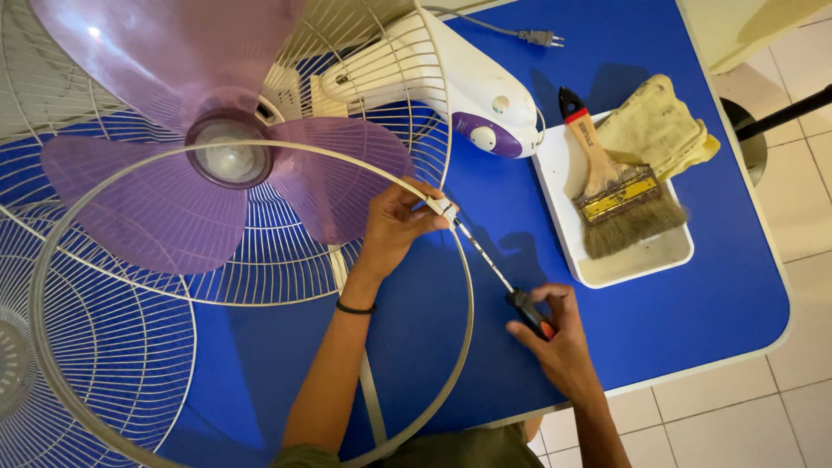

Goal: The person cleans the fan cage with a brush, then reattaches the front and rear cages to the fan. They use a screwdriver to tighten the cage fastener, completing the assembly.

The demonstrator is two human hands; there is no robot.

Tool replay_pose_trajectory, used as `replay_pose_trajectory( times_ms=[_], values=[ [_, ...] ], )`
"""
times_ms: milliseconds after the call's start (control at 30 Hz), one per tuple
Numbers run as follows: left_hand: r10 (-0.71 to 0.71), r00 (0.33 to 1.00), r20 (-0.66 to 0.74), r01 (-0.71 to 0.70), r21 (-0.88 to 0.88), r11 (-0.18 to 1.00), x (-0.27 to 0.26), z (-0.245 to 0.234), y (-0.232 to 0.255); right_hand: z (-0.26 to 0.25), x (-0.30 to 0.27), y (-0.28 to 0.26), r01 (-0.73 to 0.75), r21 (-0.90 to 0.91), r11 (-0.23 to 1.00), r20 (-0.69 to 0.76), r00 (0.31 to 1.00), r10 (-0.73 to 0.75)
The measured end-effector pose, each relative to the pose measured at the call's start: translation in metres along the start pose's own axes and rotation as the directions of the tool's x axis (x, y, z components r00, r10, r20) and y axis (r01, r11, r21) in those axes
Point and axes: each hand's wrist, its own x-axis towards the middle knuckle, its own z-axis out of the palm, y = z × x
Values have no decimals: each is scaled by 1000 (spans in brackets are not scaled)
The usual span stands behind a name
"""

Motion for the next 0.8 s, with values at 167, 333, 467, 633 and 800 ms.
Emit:
replay_pose_trajectory(
  times_ms=[167,333,467,633,800],
  values=[
    [-21,1000,-3,21,32,999,-2,3,5,-3,0,6,-276,-89,957,-39,961,274],
    [-99,995,-9,99,95,990,-2,14,23,-4,-1,2,-263,-177,948,-75,964,253],
    [-95,995,13,92,139,986,-2,20,35,-7,0,2,-291,-190,937,-98,956,277],
    [-61,997,43,54,139,989,-1,19,38,-4,0,3,-265,-88,960,-87,962,258],
    [-71,996,45,65,109,992,-1,13,32,5,3,-7,-108,-228,968,-130,988,80]
  ],
)
